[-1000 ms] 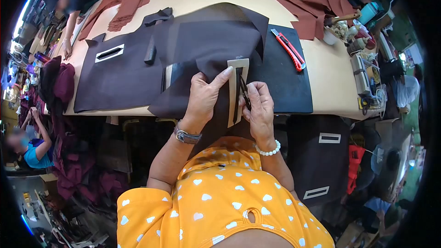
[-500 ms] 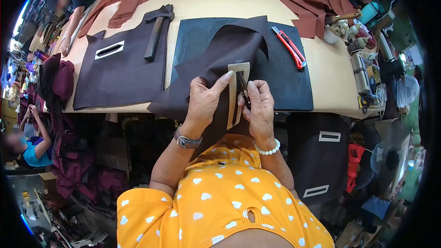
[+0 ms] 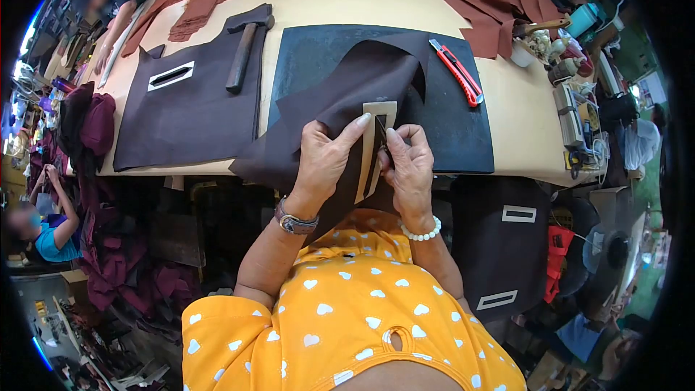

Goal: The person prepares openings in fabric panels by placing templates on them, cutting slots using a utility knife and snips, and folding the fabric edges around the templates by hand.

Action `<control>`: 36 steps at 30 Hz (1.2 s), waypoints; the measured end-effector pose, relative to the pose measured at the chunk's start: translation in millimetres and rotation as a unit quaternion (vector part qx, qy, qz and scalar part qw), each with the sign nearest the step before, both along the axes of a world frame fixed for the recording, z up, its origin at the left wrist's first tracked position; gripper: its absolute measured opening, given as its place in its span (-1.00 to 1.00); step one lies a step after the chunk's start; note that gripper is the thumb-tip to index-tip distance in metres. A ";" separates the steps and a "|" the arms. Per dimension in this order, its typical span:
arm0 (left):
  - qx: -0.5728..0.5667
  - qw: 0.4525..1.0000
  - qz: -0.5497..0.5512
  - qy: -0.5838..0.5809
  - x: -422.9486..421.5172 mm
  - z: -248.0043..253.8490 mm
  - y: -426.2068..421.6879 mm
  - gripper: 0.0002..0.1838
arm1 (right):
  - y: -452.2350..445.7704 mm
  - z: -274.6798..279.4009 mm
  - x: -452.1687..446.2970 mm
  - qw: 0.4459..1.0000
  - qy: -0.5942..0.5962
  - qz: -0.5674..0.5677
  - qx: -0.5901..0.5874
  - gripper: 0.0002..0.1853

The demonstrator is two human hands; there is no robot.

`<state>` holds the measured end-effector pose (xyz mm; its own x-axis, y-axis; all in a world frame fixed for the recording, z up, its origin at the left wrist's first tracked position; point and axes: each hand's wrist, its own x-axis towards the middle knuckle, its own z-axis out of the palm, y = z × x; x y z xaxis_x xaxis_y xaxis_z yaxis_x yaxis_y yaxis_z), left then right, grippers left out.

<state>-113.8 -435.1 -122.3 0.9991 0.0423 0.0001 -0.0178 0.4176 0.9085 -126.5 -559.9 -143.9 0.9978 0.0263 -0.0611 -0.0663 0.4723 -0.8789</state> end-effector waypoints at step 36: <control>-0.129 0.984 0.111 0.052 -1.5 -28.5 -9.7 -0.86 | 43.4 -7.0 -4.0 0.997 0.034 -0.074 0.001 -0.83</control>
<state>-115.3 -444.7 -150.7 0.9590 0.2453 -0.1419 -0.0467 0.6308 0.7745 -130.5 -516.5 -150.9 0.9843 -0.1203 -0.1291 -0.0554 0.4840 -0.8733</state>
